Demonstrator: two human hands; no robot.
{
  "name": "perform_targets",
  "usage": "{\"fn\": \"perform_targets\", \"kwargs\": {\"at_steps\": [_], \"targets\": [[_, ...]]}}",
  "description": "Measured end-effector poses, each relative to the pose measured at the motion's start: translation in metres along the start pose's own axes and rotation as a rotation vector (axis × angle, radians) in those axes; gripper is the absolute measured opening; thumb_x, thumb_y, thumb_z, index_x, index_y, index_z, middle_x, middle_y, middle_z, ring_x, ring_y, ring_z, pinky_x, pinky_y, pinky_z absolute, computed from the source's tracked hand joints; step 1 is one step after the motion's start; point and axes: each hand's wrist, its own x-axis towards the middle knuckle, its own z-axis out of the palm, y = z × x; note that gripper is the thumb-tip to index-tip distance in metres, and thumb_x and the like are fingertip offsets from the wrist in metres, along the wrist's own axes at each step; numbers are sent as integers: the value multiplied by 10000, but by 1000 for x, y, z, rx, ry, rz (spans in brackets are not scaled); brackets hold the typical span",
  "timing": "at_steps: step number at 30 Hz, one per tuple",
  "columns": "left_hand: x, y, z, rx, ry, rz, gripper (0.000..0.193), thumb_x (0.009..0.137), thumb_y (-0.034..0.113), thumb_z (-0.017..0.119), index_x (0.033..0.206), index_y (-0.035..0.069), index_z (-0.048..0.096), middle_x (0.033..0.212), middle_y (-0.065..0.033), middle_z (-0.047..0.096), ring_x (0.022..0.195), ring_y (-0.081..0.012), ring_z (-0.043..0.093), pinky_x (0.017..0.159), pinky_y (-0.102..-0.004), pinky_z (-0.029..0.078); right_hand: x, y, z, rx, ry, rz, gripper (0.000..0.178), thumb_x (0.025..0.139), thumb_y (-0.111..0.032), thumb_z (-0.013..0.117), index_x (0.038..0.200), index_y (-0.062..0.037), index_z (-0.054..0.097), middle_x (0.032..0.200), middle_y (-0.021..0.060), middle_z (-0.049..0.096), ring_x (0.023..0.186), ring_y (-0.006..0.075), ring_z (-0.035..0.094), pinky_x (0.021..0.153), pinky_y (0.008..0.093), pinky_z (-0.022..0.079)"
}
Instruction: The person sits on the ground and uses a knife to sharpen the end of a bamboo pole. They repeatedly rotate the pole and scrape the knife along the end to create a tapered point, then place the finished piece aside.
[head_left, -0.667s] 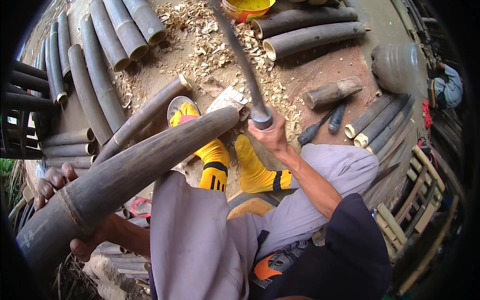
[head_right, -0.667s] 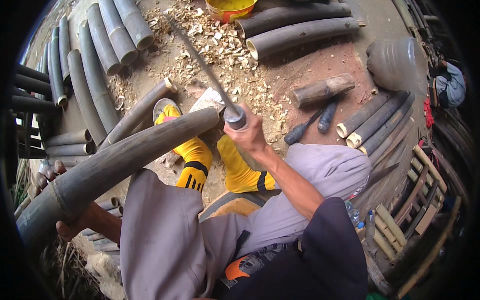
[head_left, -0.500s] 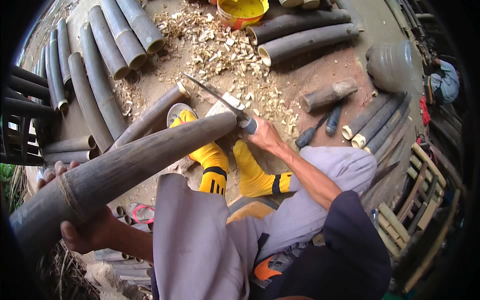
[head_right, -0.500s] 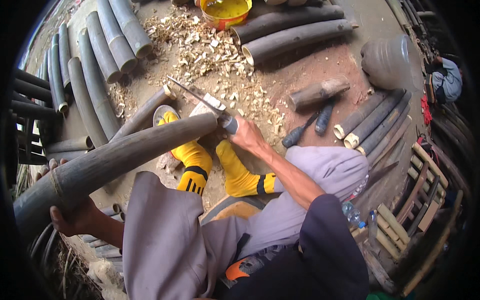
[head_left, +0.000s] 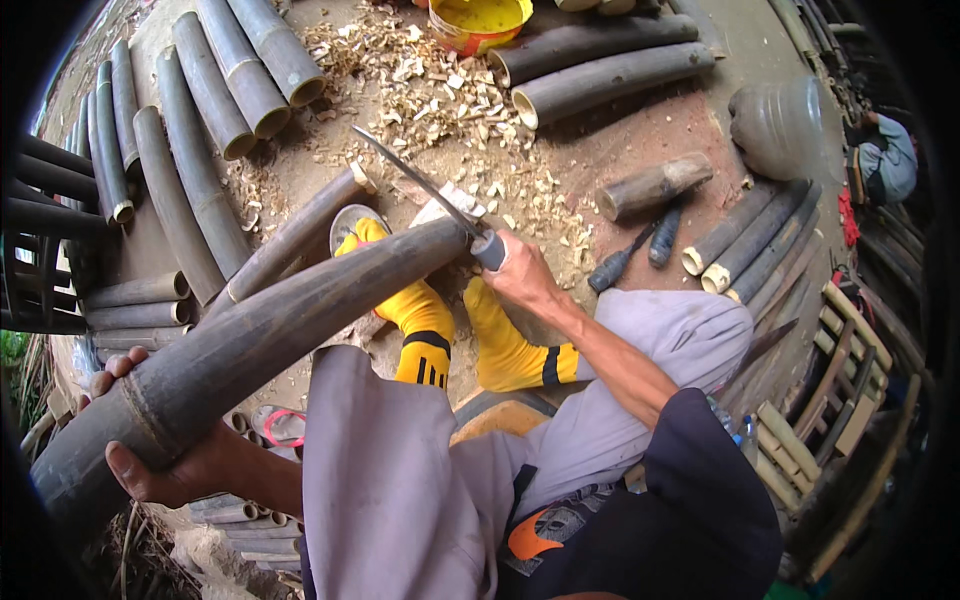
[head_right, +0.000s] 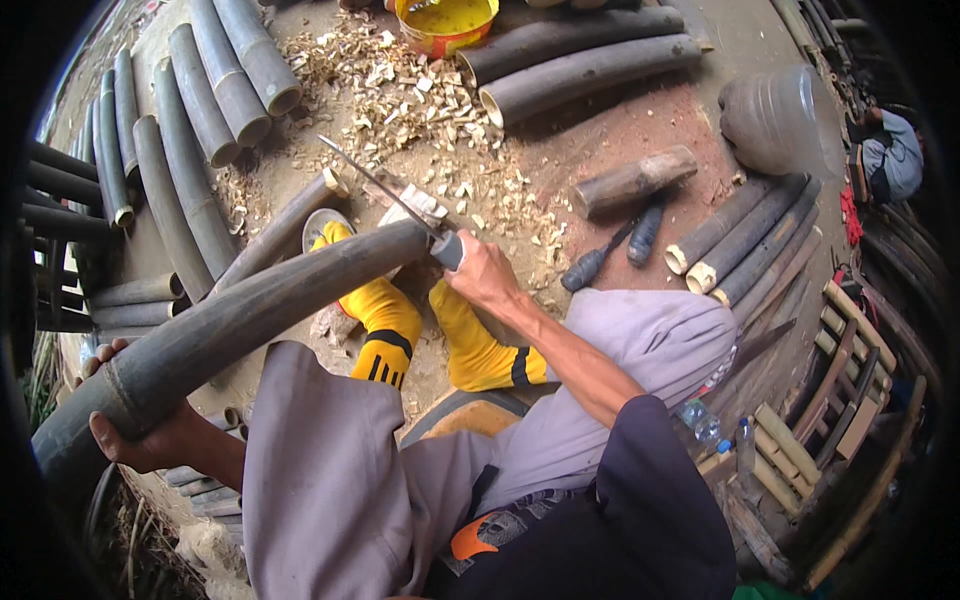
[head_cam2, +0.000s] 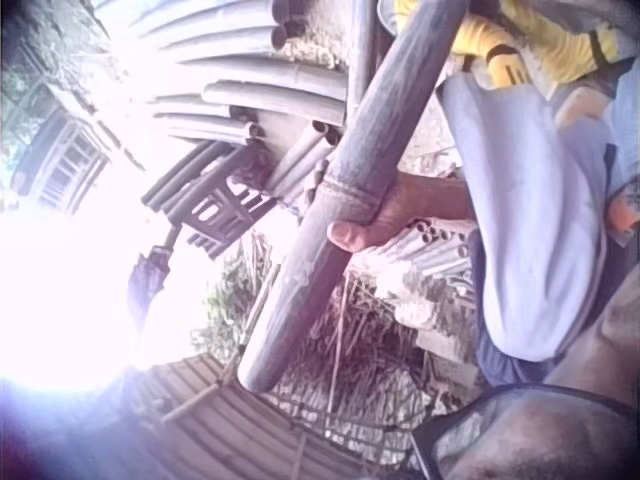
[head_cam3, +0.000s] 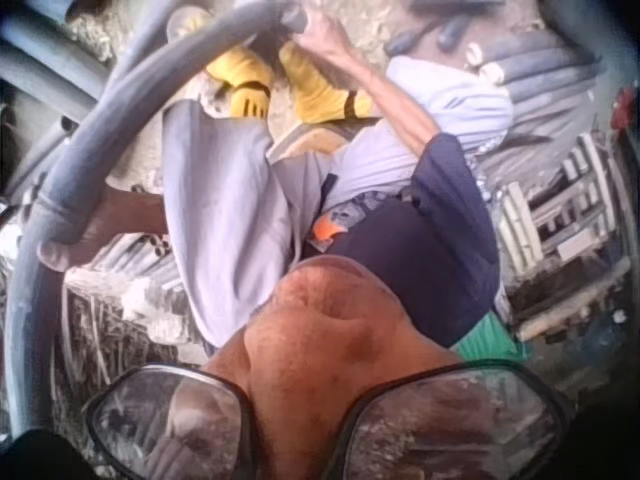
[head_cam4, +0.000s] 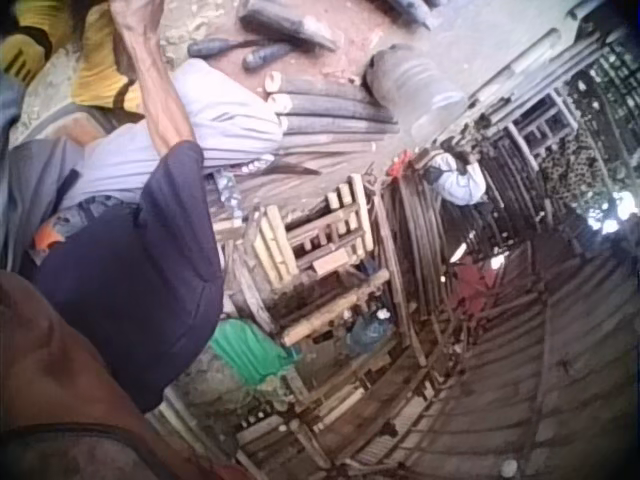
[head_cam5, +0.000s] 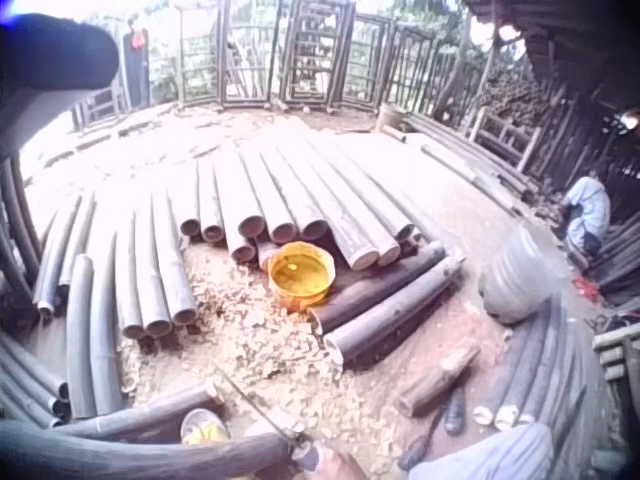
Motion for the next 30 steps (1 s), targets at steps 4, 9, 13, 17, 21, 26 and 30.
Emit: {"fn": "perform_targets", "kwargs": {"at_steps": [4, 9, 13, 17, 21, 26, 30], "targets": [[-2, 4, 9, 67, 6, -31, 564, 720, 332, 564, 1146, -22, 457, 1007, -191, 478, 993, -319, 487, 928, -478, 405, -9, -56, -30, 200, 142, -67, 286, 726, -65, 689, 968, 9, 557, 780, 165, 660, 719, 259, 682, 624, 358, 536], [1, 0, 9, 57, -40, -62, 568, 721, 329, 564, 1147, -29, 452, 1009, -203, 477, 993, -322, 486, 931, -478, 406, 0, 9, 7, 139, 55, 33, 461, 712, -41, 688, 1151, 14, 559, 827, 148, 666, 746, 225, 665, 663, 323, 539], [3, 3, 1, 16, -58, -32, 589, 709, 341, 558, 1135, -53, 457, 1028, -225, 480, 1001, -345, 494, 944, -470, 394, 9, 6, -9, 61, -96, 118, 391, 690, -120, 705, 1019, 49, 575, 755, 174, 649, 642, 258, 652, 598, 368, 538], [14, 4, -25, -164, -239, -36, 611, 662, 340, 567, 1132, -38, 468, 1022, -209, 472, 996, -336, 484, 955, -470, 375, -2, -52, -31, 235, 209, -200, 339, 699, -75, 703, 996, 29, 575, 725, 146, 647, 628, 222, 647, 592, 347, 536], [14, 1, -24, -199, -274, -45, 692, 613, 344, 597, 1169, -33, 435, 1003, -179, 453, 978, -309, 465, 940, -454, 372, 4, -9, -7, 113, -36, 75, 285, 714, -65, 692, 970, 5, 588, 731, 160, 648, 683, 232, 670, 636, 359, 548], [13, 0, -23, -197, -299, -24, 776, 581, 350, 624, 1212, -22, 368, 1005, -161, 441, 936, -282, 450, 899, -418, 377, 12, -9, -24, 50, -121, 167, 324, 700, -71, 680, 993, 31, 587, 779, 196, 654, 743, 234, 681, 661, 356, 538], [20, 0, -37, -357, -526, -43, 778, 583, 352, 630, 1223, 0, 363, 1022, -156, 443, 954, -282, 441, 921, -425, 370, -7, -50, -33, 272, 178, -129, 252, 712, -78, 707, 919, 15, 597, 789, 129, 668, 681, 189, 645, 629, 334, 519]]}}
